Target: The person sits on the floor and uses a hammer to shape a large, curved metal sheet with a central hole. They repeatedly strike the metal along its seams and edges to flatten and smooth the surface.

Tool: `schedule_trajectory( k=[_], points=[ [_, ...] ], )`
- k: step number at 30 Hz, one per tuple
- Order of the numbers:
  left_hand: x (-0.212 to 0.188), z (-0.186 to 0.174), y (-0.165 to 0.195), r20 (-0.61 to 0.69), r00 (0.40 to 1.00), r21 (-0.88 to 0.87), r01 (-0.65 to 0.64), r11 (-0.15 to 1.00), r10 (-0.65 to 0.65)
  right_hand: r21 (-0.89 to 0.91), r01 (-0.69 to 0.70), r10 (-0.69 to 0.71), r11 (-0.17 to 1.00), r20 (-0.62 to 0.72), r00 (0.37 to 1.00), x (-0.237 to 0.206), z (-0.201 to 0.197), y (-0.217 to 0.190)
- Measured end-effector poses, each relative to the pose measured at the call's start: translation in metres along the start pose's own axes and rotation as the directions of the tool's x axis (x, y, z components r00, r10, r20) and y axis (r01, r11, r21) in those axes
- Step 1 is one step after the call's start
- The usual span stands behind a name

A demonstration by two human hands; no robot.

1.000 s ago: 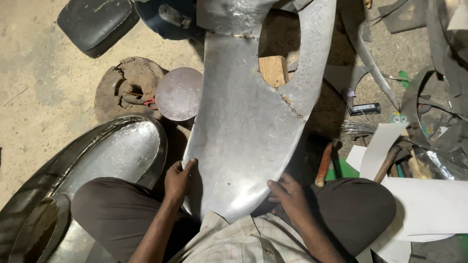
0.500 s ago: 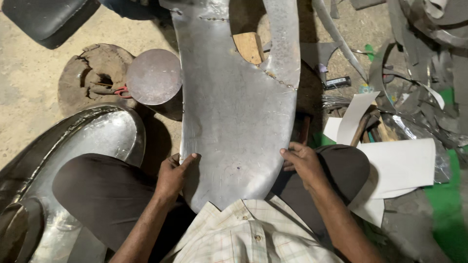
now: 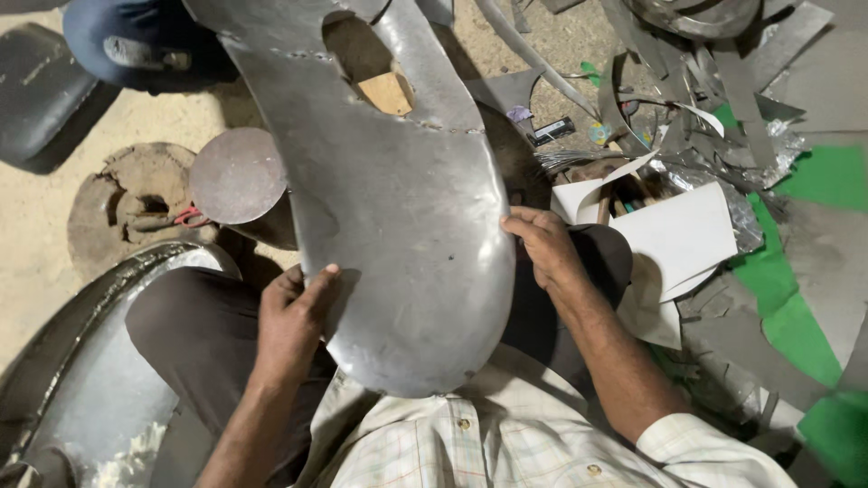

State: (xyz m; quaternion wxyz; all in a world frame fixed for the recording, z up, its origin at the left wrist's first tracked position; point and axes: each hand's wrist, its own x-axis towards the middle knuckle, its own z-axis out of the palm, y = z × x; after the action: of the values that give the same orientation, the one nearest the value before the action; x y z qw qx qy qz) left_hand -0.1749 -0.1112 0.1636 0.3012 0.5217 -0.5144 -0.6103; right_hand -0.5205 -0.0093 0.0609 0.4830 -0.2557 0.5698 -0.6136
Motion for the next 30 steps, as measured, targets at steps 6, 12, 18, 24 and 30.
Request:
schedule_trajectory(
  k=[6, 12, 18, 24, 30],
  points=[
    [-0.024, -0.060, 0.050, -0.013, 1.000, -0.139, 0.016, 0.990, -0.018, 0.103, 0.205, -0.209, 0.973, 0.038, 0.977, -0.040, 0.051, -0.053],
    [-0.041, -0.121, 0.086, -0.333, 0.938, 0.066, 0.125, 0.990, -0.096, 0.291, 0.377, -0.428, 0.879, 0.135, 0.893, -0.070, 0.107, -0.090],
    [-0.012, -0.233, 0.067, -0.162, 0.980, 0.259, -0.069, 0.963, 0.114, 0.283, 0.398, -0.452, 0.872, 0.156, 0.878, -0.086, 0.144, -0.112],
    [0.005, -0.320, 0.054, 0.608, 0.629, 0.469, -0.777, 0.419, 0.484, 0.287, 0.367, -0.433, 0.885, 0.217, 0.875, -0.088, 0.157, -0.113],
    [0.010, -0.281, 0.052, 0.598, 0.651, 0.593, -0.752, 0.288, 0.468, 0.271, 0.344, -0.407, 0.899, 0.228, 0.884, -0.072, 0.145, -0.083]
  ],
)
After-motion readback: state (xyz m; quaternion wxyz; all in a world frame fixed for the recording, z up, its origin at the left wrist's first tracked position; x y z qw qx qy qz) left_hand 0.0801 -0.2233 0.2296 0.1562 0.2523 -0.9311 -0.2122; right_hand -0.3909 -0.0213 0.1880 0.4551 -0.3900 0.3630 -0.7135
